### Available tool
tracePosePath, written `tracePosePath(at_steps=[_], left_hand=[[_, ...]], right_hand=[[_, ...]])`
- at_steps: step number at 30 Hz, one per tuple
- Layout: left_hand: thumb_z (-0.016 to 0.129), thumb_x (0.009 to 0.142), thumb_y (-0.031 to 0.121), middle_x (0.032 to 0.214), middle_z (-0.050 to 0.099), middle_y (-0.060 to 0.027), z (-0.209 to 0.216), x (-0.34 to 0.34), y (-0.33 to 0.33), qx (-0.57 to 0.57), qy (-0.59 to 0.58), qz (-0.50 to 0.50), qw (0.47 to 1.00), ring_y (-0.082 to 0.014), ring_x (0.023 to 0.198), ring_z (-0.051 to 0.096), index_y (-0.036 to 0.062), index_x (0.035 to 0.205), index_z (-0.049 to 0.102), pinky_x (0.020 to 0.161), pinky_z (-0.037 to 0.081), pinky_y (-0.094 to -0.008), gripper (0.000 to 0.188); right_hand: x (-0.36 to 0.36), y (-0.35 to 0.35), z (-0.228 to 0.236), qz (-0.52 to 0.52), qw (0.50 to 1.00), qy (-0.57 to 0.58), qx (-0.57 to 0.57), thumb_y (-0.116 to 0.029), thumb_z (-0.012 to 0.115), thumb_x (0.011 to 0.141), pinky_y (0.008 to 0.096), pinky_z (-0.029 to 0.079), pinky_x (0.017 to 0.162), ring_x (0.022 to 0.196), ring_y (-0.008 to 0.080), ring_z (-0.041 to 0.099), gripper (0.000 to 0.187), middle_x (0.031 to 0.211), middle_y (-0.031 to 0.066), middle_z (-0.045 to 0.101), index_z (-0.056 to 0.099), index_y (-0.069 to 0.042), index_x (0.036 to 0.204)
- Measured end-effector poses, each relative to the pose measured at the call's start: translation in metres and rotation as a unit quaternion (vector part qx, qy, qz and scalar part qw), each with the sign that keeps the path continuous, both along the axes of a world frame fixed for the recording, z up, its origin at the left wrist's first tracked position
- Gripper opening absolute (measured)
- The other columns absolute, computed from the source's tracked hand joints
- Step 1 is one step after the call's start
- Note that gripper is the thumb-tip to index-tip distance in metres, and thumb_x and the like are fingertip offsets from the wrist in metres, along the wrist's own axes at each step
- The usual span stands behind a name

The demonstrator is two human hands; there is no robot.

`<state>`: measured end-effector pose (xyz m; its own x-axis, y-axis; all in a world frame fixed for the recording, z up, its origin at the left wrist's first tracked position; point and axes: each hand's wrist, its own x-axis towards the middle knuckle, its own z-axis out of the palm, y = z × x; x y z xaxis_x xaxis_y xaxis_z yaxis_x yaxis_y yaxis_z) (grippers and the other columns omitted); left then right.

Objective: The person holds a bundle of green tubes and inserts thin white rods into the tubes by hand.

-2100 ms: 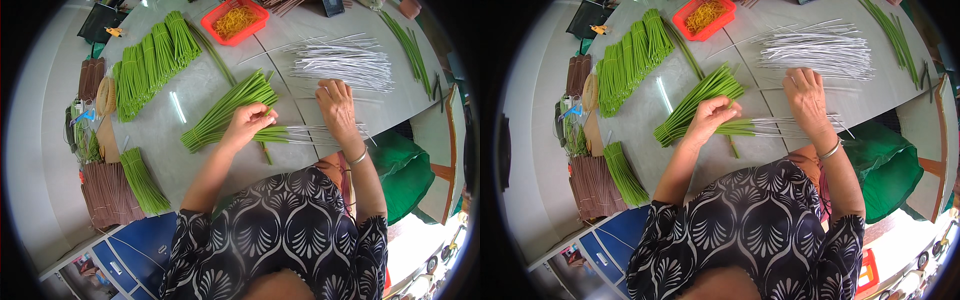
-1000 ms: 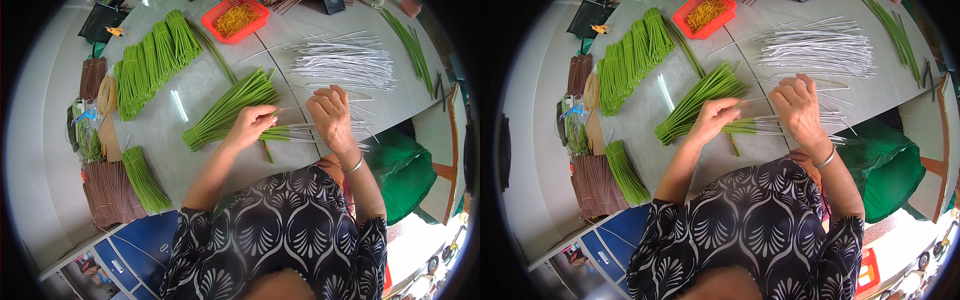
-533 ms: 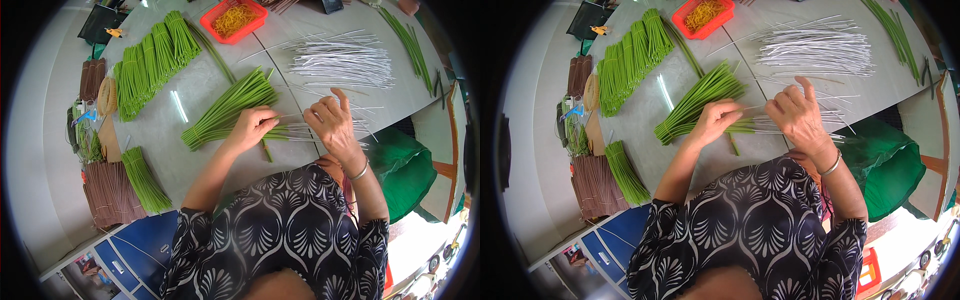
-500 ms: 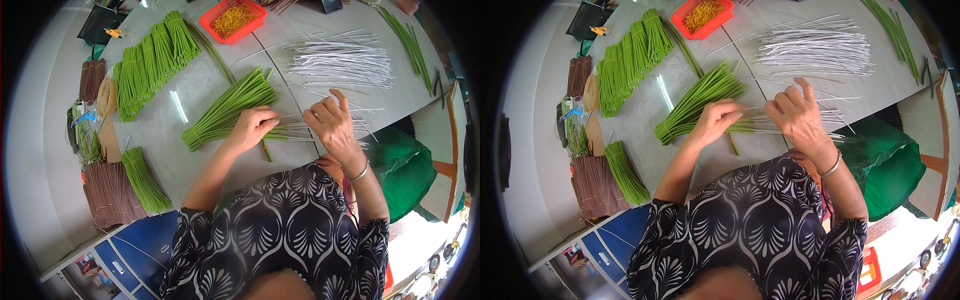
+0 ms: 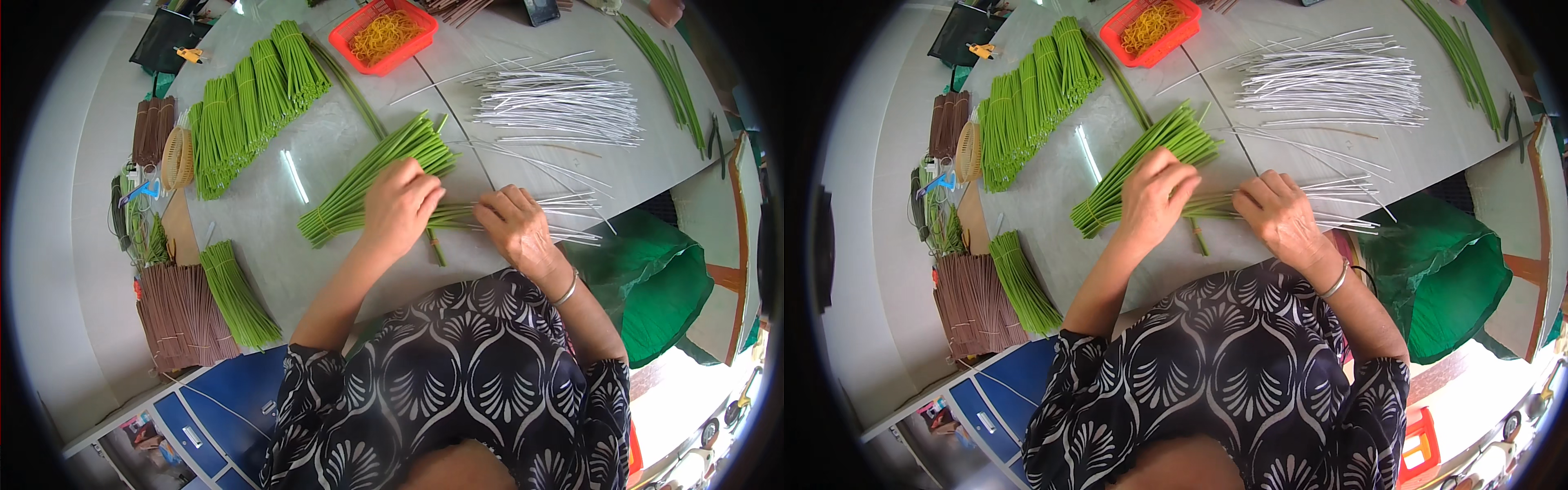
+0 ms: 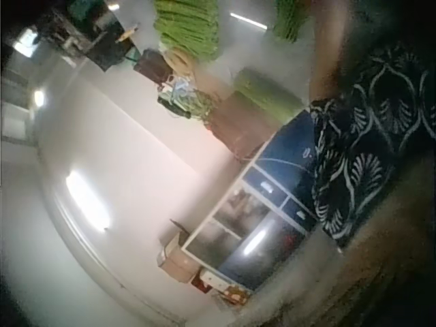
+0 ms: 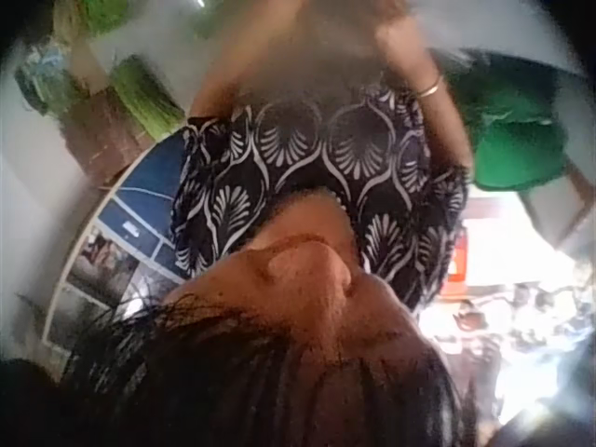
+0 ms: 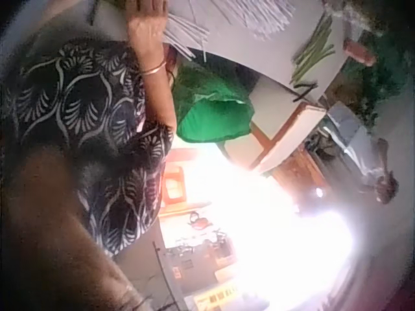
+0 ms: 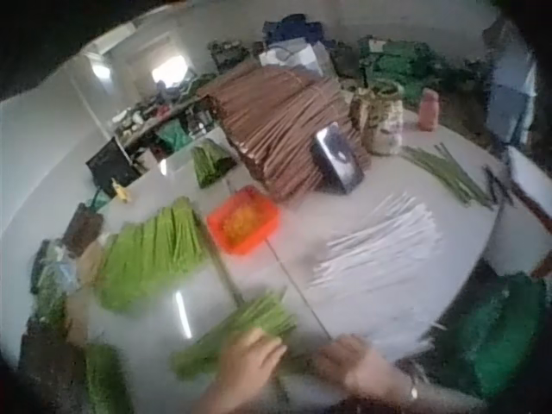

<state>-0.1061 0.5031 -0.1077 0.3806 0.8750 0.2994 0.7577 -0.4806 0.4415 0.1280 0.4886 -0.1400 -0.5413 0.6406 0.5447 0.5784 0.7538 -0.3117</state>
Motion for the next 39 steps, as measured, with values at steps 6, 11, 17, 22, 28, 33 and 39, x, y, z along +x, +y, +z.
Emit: tracePosePath(at_steps=[6,11,17,22,28,33,39], left_hand=[[0.083,0.073,0.012,0.101,0.054,-0.0068,0.003,0.004,-0.005,0.043,0.203,0.072,0.976,-0.0264,0.096,0.053,0.0046,0.098,0.068,0.08,0.042,-0.0414,0.03],[0.076,0.074,0.006,0.096,0.056,-0.0089,0.004,0.018,-0.002,0.045,0.235,0.077,0.968,-0.0274,0.094,0.054,0.0048,0.089,0.064,0.078,0.04,-0.0409,0.019],[0.066,0.076,0.0,0.086,0.058,-0.0095,0.016,0.016,-0.011,0.025,0.243,0.038,0.969,-0.0266,0.091,0.054,0.006,0.081,0.061,0.078,0.041,-0.0399,0.009],[0.066,0.077,-0.002,0.091,0.059,-0.0125,0.027,-0.004,-0.02,0.014,0.209,0.016,0.978,-0.0305,0.089,0.06,0.0035,0.087,0.061,0.078,0.047,-0.0423,0.012],[0.069,0.082,-0.001,0.095,0.06,-0.014,0.035,-0.012,-0.019,-0.077,0.074,0.08,0.991,-0.0337,0.088,0.064,0.0028,0.098,0.058,0.078,0.051,-0.0454,0.02],[0.071,0.081,0.0,0.096,0.058,-0.0137,0.019,-0.011,-0.019,-0.009,0.093,0.051,0.994,-0.0354,0.089,0.063,0.0025,0.099,0.058,0.079,0.051,-0.0472,0.022],[0.074,0.086,0.009,0.093,0.064,-0.0137,0.026,-0.017,-0.016,-0.084,-0.002,0.068,0.994,-0.0338,0.079,0.066,0.0034,0.099,0.06,0.07,0.051,-0.0446,0.02]], right_hand=[[-0.006,-0.01,-0.003,-0.013,1.0,0.021,-0.007,-0.009,0.068,0.07,0.0359,0.052,0.075,0.087,0.023,0.061,0.027,0.097,0.0058,0.063,0.067,-0.005,0.096],[0.003,-0.006,0.009,-0.025,0.999,0.038,-0.008,-0.005,0.072,0.071,0.0373,0.052,0.074,0.086,0.0252,0.062,0.025,0.098,0.0073,0.065,0.066,-0.004,0.095],[0.032,0.028,0.035,-0.179,0.983,-0.051,-0.002,-0.006,0.079,0.075,0.0405,0.049,0.082,0.093,0.0264,0.06,0.027,0.097,0.0055,0.064,0.067,-0.007,0.1],[0.019,0.033,0.045,-0.133,0.978,-0.159,0.018,-0.008,0.067,0.08,0.0391,0.046,0.08,0.089,0.0246,0.057,0.012,0.093,0.0061,0.056,0.062,-0.008,0.091],[0.022,0.051,0.053,-0.106,0.982,-0.152,0.031,-0.006,0.065,0.079,0.0381,0.049,0.078,0.091,0.0239,0.059,0.012,0.092,0.0063,0.056,0.06,-0.007,0.09],[0.018,0.058,0.045,-0.148,0.976,-0.157,0.017,-0.005,0.065,0.079,0.0353,0.053,0.076,0.091,0.0226,0.061,0.011,0.09,0.0064,0.056,0.06,-0.008,0.088],[0.014,0.072,0.054,-0.123,0.964,-0.229,0.062,-0.005,0.065,0.079,0.0351,0.055,0.073,0.092,0.0224,0.061,0.01,0.09,0.0064,0.058,0.059,-0.008,0.087]])
